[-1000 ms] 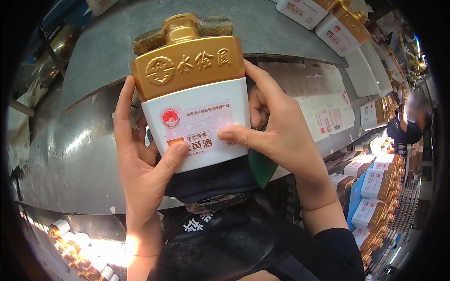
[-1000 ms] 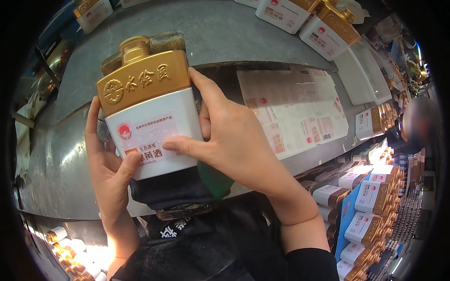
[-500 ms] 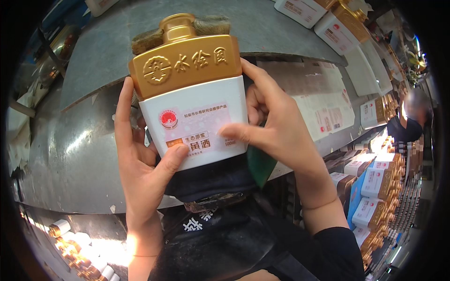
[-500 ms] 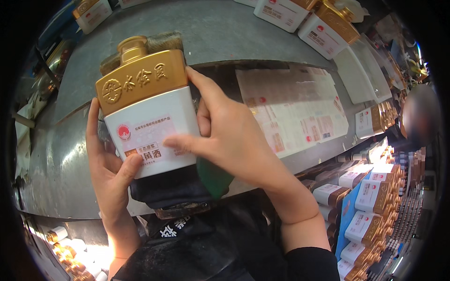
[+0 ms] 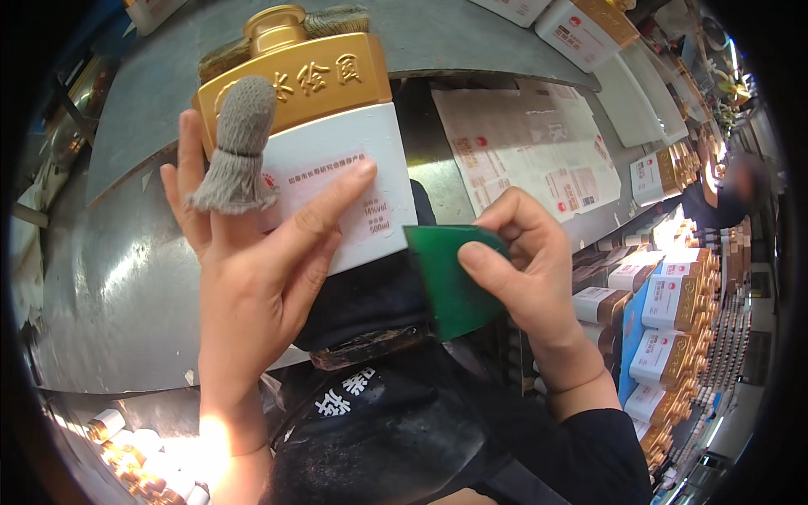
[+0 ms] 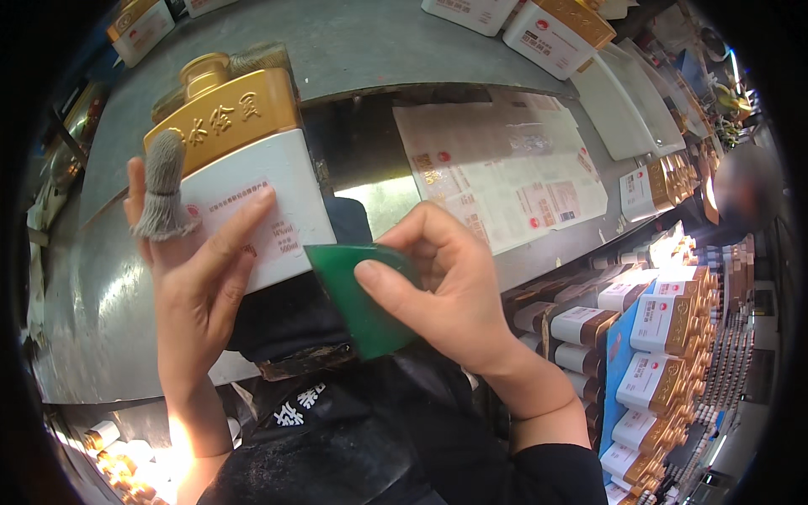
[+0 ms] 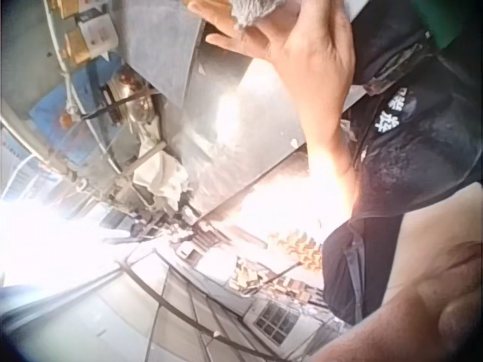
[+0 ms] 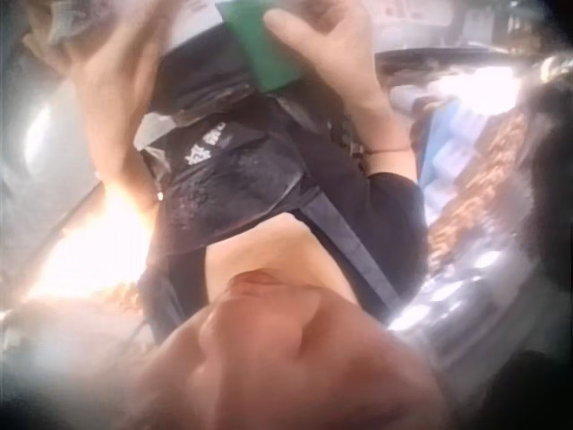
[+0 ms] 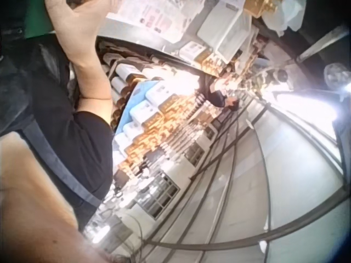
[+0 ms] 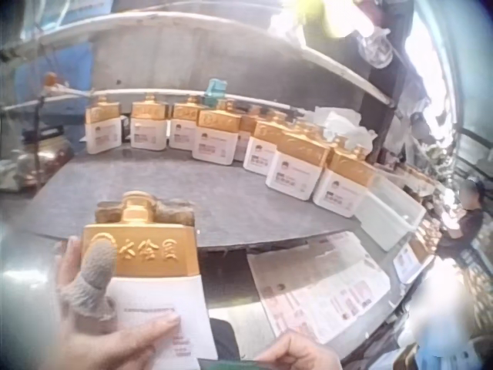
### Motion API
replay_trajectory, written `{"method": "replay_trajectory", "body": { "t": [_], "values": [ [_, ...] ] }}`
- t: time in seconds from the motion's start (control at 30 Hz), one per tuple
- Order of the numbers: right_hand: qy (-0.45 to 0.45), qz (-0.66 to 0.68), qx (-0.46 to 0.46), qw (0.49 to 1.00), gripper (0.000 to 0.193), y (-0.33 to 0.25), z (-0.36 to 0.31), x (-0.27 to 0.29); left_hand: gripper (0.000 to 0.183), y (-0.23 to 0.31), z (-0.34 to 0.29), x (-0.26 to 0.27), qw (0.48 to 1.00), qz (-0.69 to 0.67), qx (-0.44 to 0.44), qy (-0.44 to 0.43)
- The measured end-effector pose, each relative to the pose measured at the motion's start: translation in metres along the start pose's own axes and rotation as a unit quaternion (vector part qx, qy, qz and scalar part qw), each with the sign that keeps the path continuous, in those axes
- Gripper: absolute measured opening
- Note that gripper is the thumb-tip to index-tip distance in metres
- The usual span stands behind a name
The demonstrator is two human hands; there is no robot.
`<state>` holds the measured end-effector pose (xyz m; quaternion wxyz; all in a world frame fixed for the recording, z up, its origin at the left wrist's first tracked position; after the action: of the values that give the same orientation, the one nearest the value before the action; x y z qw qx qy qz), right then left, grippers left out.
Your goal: The person applies adhesive labels to the sides of gold and white bottles using a green plastic squeegee to smooth them out. They handle the bottles one by one, peeling the backing from the labels and pressing them onto the containers before placing the finished items on a nearby table.
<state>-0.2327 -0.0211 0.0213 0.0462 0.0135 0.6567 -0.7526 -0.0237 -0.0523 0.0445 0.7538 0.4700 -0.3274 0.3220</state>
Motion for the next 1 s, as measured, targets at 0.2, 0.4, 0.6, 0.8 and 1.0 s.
{"method": "replay_trajectory", "body": {
  "t": [0.2,0.4,0.6,0.8,1.0],
  "values": [
    [-0.019,-0.025,-0.010,0.999,0.017,0.004,0.002,-0.008,0.049,-0.001,0.002,-0.003,0.999,0.025,0.007,-0.025],
    [-0.029,-0.036,0.001,0.999,0.017,0.006,0.003,-0.010,0.050,-0.002,0.003,-0.003,0.999,0.008,0.000,-0.040],
    [-0.011,-0.027,-0.016,0.999,0.022,0.008,0.004,-0.011,0.049,-0.003,0.003,-0.003,0.999,0.006,0.004,-0.045],
    [-0.028,-0.031,-0.005,0.999,0.017,0.009,0.004,-0.010,0.049,-0.003,0.003,-0.002,0.999,0.009,0.006,-0.044],
    [-0.024,-0.029,-0.010,0.999,0.017,0.012,0.003,-0.009,0.050,-0.002,0.003,-0.003,0.999,0.025,0.006,-0.037]
  ]
}}
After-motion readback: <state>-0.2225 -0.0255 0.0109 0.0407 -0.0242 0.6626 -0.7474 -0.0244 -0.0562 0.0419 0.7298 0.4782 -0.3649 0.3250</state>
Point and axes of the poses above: each hand's wrist, its own z-axis towards the middle knuckle, its own x-axis out of the back of the hand, y = z × x, the point moved 6 cm from there along z, towards the middle knuckle, and after that the axes turned 13 degrees about x, right-handed, at the moved point
